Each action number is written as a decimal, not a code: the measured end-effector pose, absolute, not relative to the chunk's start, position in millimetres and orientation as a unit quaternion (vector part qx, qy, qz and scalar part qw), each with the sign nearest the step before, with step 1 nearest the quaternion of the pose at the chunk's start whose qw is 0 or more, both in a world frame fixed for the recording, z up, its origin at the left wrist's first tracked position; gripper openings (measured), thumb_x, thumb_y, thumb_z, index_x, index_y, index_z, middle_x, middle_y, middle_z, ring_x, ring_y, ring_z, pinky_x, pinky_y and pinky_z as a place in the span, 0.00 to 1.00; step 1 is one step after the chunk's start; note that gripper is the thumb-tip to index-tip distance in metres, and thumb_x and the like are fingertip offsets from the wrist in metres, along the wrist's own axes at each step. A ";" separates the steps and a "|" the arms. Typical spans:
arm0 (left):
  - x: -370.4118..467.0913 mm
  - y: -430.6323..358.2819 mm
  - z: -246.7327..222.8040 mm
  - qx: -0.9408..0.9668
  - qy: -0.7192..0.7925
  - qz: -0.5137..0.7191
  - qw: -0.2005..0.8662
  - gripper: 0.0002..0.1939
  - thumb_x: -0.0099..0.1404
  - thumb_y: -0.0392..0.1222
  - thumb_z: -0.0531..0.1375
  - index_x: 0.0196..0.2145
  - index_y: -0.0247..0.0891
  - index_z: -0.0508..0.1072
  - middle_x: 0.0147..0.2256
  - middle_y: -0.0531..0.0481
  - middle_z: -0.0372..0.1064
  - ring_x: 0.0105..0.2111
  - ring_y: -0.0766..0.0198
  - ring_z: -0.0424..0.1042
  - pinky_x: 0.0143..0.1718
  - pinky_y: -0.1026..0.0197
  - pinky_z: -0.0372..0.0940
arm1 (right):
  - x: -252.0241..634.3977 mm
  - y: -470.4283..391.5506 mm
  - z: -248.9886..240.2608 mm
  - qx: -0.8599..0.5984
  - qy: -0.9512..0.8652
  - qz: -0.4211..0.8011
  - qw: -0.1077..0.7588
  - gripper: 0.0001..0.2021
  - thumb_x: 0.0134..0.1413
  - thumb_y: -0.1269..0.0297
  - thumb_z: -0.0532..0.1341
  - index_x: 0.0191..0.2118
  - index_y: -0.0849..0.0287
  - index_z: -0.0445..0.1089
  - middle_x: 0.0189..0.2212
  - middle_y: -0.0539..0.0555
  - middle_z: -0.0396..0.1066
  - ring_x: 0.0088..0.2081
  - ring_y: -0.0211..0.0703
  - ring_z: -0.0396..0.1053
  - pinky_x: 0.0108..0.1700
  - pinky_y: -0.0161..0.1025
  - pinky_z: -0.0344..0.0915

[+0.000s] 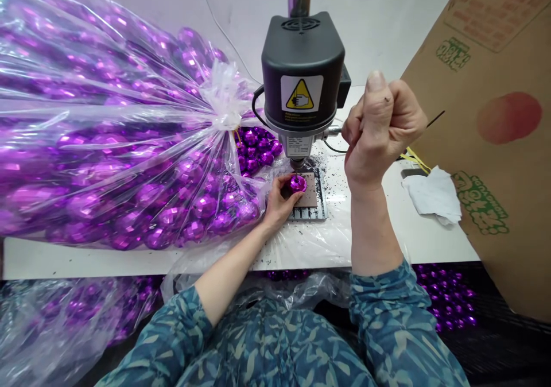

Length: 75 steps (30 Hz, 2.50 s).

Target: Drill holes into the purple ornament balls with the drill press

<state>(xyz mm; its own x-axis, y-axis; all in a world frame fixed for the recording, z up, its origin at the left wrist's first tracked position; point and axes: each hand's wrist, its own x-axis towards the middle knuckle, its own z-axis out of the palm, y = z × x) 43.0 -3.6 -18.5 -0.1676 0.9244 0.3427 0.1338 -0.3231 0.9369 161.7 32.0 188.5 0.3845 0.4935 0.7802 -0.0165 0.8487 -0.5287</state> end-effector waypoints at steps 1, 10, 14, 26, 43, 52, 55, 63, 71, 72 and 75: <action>43.2 -3.8 -18.2 0.552 0.479 0.597 0.332 0.26 0.59 0.47 0.72 0.50 0.39 0.67 0.53 0.40 0.75 0.54 0.53 0.76 0.57 0.46 0.71 | 162.1 31.5 185.7 -0.231 -0.532 0.149 0.801 0.29 0.60 0.42 0.58 0.22 0.55 0.43 0.13 0.42 0.46 0.15 0.25 0.46 0.20 0.33 0.46; 42.3 -4.1 -18.7 0.554 0.491 0.589 0.324 0.24 0.59 0.45 0.72 0.48 0.40 0.66 0.54 0.40 0.75 0.56 0.51 0.76 0.59 0.43 0.70 | 164.3 29.0 155.8 -0.161 -0.501 0.118 0.842 0.28 0.61 0.57 0.63 0.20 0.58 0.44 0.12 0.42 0.42 0.14 0.25 0.45 0.19 0.34 0.41; 42.3 -5.4 -17.9 0.555 0.499 0.587 0.313 0.24 0.59 0.45 0.72 0.48 0.40 0.67 0.54 0.40 0.75 0.56 0.51 0.76 0.59 0.43 0.70 | 163.4 28.5 154.0 -0.130 -0.512 0.105 0.843 0.28 0.62 0.61 0.61 0.20 0.59 0.42 0.12 0.42 0.41 0.14 0.24 0.43 0.18 0.32 0.43; 42.5 -3.9 -18.9 0.550 0.486 0.589 0.339 0.24 0.59 0.46 0.72 0.48 0.40 0.66 0.55 0.40 0.74 0.58 0.51 0.74 0.62 0.43 0.67 | 169.2 32.0 130.5 -0.094 -0.541 0.048 0.835 0.23 0.62 0.68 0.58 0.21 0.58 0.45 0.12 0.42 0.40 0.13 0.26 0.45 0.17 0.32 0.46; 46.8 -5.2 -13.9 0.531 0.510 0.596 0.321 0.22 0.59 0.42 0.71 0.46 0.40 0.67 0.52 0.42 0.75 0.54 0.53 0.75 0.58 0.45 0.69 | 162.9 34.9 182.6 -0.220 -0.523 0.149 0.810 0.29 0.63 0.49 0.59 0.20 0.55 0.43 0.11 0.42 0.44 0.13 0.25 0.43 0.17 0.35 0.40; 31.3 -103.5 14.9 0.770 0.415 0.457 0.161 0.13 0.61 0.48 0.66 0.39 0.40 0.70 0.32 0.50 0.72 0.32 0.61 0.71 0.34 0.58 0.67 | 161.7 60.3 212.8 -0.246 -0.529 0.186 0.790 0.36 0.42 0.22 0.56 0.18 0.51 0.43 0.12 0.43 0.44 0.13 0.29 0.44 0.16 0.40 0.40; 18.4 -148.5 6.5 0.896 0.331 0.273 0.114 0.12 0.61 0.52 0.65 0.35 0.42 0.71 0.27 0.50 0.70 0.29 0.58 0.69 0.29 0.55 0.63 | 161.1 61.0 211.6 -0.242 -0.525 0.185 0.795 0.36 0.39 0.20 0.55 0.18 0.50 0.43 0.11 0.43 0.44 0.13 0.29 0.42 0.16 0.41 0.40; -5.3 -148.0 28.1 0.920 0.325 0.198 0.090 0.09 0.70 0.46 0.58 0.45 0.43 0.74 0.34 0.45 0.74 0.33 0.53 0.72 0.32 0.52 0.68 | 162.9 68.3 205.3 -0.273 -0.540 0.144 0.783 0.34 0.43 0.26 0.53 0.21 0.52 0.40 0.12 0.41 0.43 0.13 0.28 0.41 0.16 0.38 0.41; -10.0 60.8 80.0 0.709 0.640 0.286 0.076 0.12 0.59 0.29 0.59 0.41 0.33 0.74 0.47 0.32 0.69 0.55 0.38 0.67 0.58 0.36 0.63 | 162.3 62.1 202.6 -0.270 -0.531 0.170 0.785 0.31 0.56 0.33 0.54 0.22 0.53 0.42 0.13 0.42 0.43 0.16 0.29 0.42 0.20 0.37 0.43; -10.0 80.6 75.4 0.686 0.671 0.262 0.099 0.13 0.57 0.29 0.61 0.41 0.33 0.74 0.48 0.31 0.69 0.56 0.37 0.66 0.59 0.35 0.62 | 162.6 61.0 202.2 -0.263 -0.531 0.173 0.787 0.30 0.57 0.35 0.54 0.22 0.53 0.43 0.13 0.43 0.43 0.16 0.29 0.42 0.20 0.37 0.43; -11.1 112.8 58.1 0.655 0.708 0.221 0.148 0.17 0.53 0.30 0.65 0.42 0.36 0.75 0.48 0.34 0.70 0.56 0.38 0.67 0.60 0.36 0.62 | 163.6 57.9 201.4 -0.238 -0.538 0.182 0.788 0.29 0.58 0.38 0.58 0.21 0.53 0.45 0.13 0.43 0.46 0.16 0.29 0.43 0.20 0.38 0.42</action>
